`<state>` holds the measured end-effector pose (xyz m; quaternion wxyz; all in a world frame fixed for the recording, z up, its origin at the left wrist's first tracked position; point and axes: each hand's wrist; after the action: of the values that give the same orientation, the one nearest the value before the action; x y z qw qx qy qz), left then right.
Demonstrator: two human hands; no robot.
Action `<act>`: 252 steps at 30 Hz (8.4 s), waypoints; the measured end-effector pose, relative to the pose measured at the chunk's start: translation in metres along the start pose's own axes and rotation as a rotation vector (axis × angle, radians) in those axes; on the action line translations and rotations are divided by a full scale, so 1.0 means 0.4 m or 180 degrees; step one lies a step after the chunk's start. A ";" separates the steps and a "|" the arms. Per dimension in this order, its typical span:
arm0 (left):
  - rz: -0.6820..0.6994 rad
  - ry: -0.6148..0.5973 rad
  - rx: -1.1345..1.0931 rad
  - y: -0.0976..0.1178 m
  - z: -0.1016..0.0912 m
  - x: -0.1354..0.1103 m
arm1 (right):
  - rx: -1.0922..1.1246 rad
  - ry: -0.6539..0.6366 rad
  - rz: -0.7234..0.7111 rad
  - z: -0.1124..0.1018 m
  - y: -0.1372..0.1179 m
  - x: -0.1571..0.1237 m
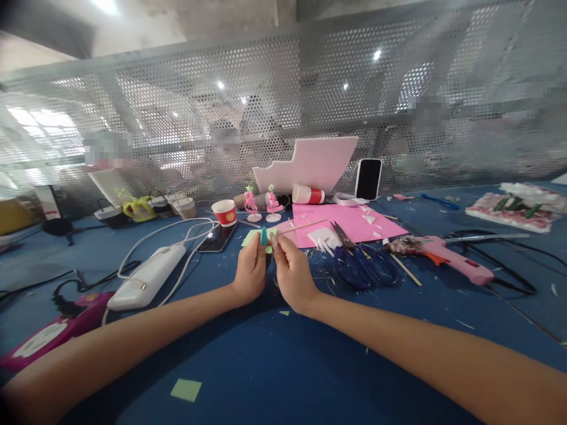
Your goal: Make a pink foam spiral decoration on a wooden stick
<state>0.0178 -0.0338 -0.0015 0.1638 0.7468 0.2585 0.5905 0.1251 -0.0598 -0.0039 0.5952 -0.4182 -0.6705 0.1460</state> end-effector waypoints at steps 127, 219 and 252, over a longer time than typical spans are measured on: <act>-0.0587 -0.0337 -0.0179 -0.002 0.000 0.000 | -0.0633 0.0119 -0.0292 -0.009 0.006 0.007; -0.1278 -0.0411 -0.1410 -0.038 0.019 0.010 | -0.0887 -0.0127 -0.0242 -0.020 0.037 0.014; -0.0582 -0.0390 0.0021 -0.184 -0.095 0.091 | -0.0083 -0.0270 0.0016 -0.017 0.047 0.010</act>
<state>-0.0270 0.0448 -0.0034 0.2301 0.7553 0.3170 0.5255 0.1390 -0.0474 -0.0125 0.5603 -0.4210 -0.6960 0.1563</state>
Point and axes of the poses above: each hand's wrist, its own x-axis towards the middle knuckle, its own z-axis out of the palm, y = z × x, and after that the axes turned 13 degrees about -x, right-handed
